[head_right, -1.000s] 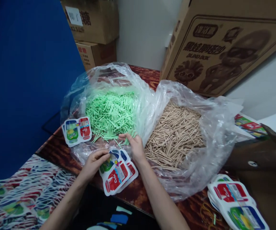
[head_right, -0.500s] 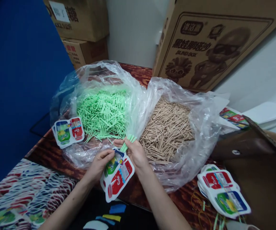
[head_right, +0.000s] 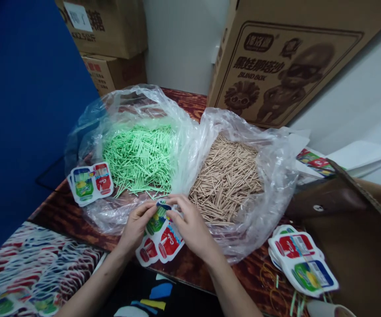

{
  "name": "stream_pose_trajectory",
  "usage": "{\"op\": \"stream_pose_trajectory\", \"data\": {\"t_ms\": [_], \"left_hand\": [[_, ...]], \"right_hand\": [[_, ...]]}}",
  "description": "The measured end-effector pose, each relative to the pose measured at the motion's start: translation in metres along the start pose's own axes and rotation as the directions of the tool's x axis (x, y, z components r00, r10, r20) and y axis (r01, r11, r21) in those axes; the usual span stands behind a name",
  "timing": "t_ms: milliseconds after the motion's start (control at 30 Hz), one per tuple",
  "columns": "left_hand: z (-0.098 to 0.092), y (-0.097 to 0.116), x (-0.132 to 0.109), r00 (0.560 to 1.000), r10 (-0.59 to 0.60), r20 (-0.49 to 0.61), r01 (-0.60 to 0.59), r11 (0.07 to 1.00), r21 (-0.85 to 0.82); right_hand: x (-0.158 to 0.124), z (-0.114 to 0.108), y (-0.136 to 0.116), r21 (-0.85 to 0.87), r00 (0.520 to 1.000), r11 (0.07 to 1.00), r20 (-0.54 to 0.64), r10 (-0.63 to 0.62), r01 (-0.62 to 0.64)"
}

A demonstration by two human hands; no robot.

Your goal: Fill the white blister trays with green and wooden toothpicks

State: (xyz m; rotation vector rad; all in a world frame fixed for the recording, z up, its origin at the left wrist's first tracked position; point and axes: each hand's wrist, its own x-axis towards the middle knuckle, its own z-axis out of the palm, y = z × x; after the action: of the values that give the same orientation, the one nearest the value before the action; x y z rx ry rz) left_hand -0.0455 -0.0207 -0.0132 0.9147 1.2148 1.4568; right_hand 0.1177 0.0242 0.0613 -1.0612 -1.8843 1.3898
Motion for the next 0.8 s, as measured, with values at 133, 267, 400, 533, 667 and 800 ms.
{"op": "stream_pose_trajectory", "data": {"t_ms": [133,267,400,533,667,800], "left_hand": [[0.002,-0.002,0.001,1.0,0.011,-0.01,-0.011,0.999,-0.031],[0.002,-0.002,-0.001,1.0,-0.022,-0.02,0.02,0.996,-0.086],[-0.005,0.008,-0.002,0.977,-0.112,0.179,0.127,0.989,-0.07],[-0.015,0.015,-0.002,0.829,-0.287,0.48,0.26,0.958,0.124],[-0.016,0.016,-0.002,0.787,-0.348,0.509,0.273,0.937,0.219],[-0.008,0.017,-0.005,0.86,-0.271,0.432,0.159,0.948,0.276]], "right_hand": [[-0.002,0.004,-0.002,-0.183,0.995,0.978,0.012,-0.098,0.098],[-0.005,0.006,0.004,-0.289,0.993,0.951,-0.019,-0.12,0.11],[-0.009,0.005,0.009,-0.348,0.99,0.931,-0.04,-0.134,0.112],[-0.018,0.009,0.003,-0.299,0.988,0.943,0.004,-0.152,0.146],[-0.028,0.012,0.002,-0.306,0.987,0.948,-0.101,-0.122,0.086],[-0.038,0.007,0.01,-0.39,0.979,0.92,-0.165,-0.118,0.045]]}}
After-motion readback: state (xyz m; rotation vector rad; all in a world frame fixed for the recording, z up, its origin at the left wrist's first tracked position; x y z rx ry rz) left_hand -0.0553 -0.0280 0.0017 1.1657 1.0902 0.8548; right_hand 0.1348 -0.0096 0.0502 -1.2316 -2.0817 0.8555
